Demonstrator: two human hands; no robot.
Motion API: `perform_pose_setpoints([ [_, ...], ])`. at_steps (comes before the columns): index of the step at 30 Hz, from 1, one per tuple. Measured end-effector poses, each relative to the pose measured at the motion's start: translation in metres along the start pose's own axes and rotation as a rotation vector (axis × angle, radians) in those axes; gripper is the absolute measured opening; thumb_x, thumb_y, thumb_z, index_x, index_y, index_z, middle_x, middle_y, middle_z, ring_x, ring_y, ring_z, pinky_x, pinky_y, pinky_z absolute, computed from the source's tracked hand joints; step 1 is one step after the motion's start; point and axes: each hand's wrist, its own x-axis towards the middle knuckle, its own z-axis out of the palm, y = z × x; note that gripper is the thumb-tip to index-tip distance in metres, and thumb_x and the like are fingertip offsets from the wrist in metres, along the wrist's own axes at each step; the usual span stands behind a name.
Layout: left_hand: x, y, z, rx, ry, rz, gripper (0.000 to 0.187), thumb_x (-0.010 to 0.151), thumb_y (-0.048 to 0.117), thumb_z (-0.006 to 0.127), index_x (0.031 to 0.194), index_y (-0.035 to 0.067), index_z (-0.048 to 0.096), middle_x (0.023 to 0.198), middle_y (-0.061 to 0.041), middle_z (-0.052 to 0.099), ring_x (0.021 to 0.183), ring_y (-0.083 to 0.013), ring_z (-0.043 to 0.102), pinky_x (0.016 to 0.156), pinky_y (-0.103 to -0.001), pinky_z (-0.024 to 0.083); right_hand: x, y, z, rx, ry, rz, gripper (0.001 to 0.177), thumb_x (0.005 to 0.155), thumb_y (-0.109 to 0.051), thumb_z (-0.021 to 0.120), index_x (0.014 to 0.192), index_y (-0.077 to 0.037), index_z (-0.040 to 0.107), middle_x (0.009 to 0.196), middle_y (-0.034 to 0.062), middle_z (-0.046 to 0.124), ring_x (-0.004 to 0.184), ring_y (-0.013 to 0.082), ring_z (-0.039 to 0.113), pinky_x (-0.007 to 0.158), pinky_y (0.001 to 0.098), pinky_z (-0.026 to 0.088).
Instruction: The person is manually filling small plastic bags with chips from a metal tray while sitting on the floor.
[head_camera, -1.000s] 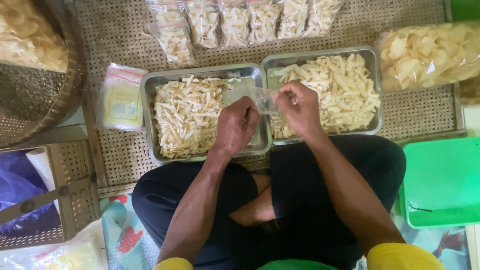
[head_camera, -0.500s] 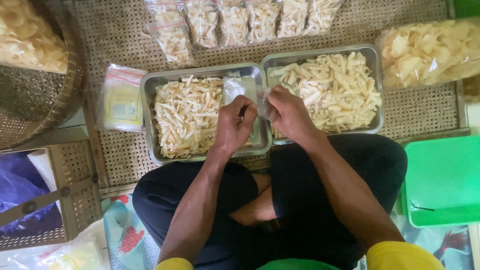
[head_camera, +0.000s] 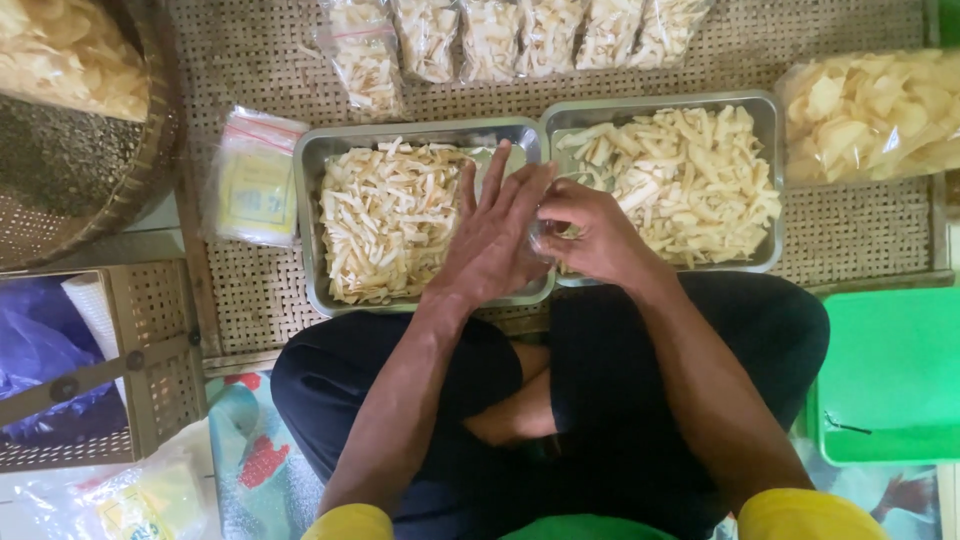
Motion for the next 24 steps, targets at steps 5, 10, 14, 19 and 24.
perform_pose_setpoints([
  [5,-0.002,-0.013,0.019,-0.082,0.121,0.053,0.096,0.063,0.013,0.095,0.144,0.007,0.043,0.133,-0.017,0.056,0.15,-0.0468,0.026,0.12,-0.074,0.007,-0.017,0.05,0.013,-0.047,0.066,0.001,0.015,0.082,0.009,0.078,0.092,-0.001,0.073,0.081,0.0146,0.059,0.066,0.0317,0.066,0.057,0.039,0.054],
  [10,0.0,-0.019,0.034,-0.073,0.082,-0.003,0.083,0.064,0.013,0.092,0.134,0.013,0.047,0.12,-0.011,0.06,0.144,-0.0395,0.039,0.122,-0.07,0.007,-0.024,0.064,0.022,-0.19,0.256,-0.01,0.023,0.081,0.01,0.076,0.091,-0.004,0.06,0.074,0.0146,0.059,0.06,0.035,0.064,0.05,0.0394,0.049],
  [14,0.001,-0.016,0.038,-0.099,0.043,-0.004,0.074,0.067,0.015,0.09,0.126,0.015,0.045,0.114,-0.009,0.062,0.128,-0.0347,0.054,0.122,-0.069,0.014,-0.017,0.055,0.019,-0.203,0.343,-0.047,0.026,0.086,0.013,0.074,0.101,-0.004,0.061,0.073,0.0151,0.066,0.053,0.0287,0.062,0.047,0.0354,0.048],
  [19,-0.002,-0.017,0.042,-0.108,0.075,-0.004,0.083,0.067,0.018,0.089,0.135,0.011,0.042,0.11,-0.011,0.062,0.119,-0.0333,0.06,0.122,-0.066,0.02,-0.013,0.048,0.016,-0.211,0.326,-0.12,0.021,0.09,0.017,0.067,0.104,0.001,0.069,0.071,0.012,0.068,0.046,0.0208,0.057,0.042,0.0269,0.042],
  [24,-0.003,-0.007,0.031,-0.17,0.118,0.003,0.091,0.062,0.02,0.096,0.135,0.006,0.043,0.115,-0.02,0.062,0.123,-0.0409,0.057,0.122,-0.069,0.016,-0.01,0.044,0.018,-0.232,0.404,-0.122,0.016,0.092,0.014,0.068,0.097,0.0,0.074,0.071,0.0178,0.069,0.055,0.0351,0.067,0.046,0.0352,0.05],
])
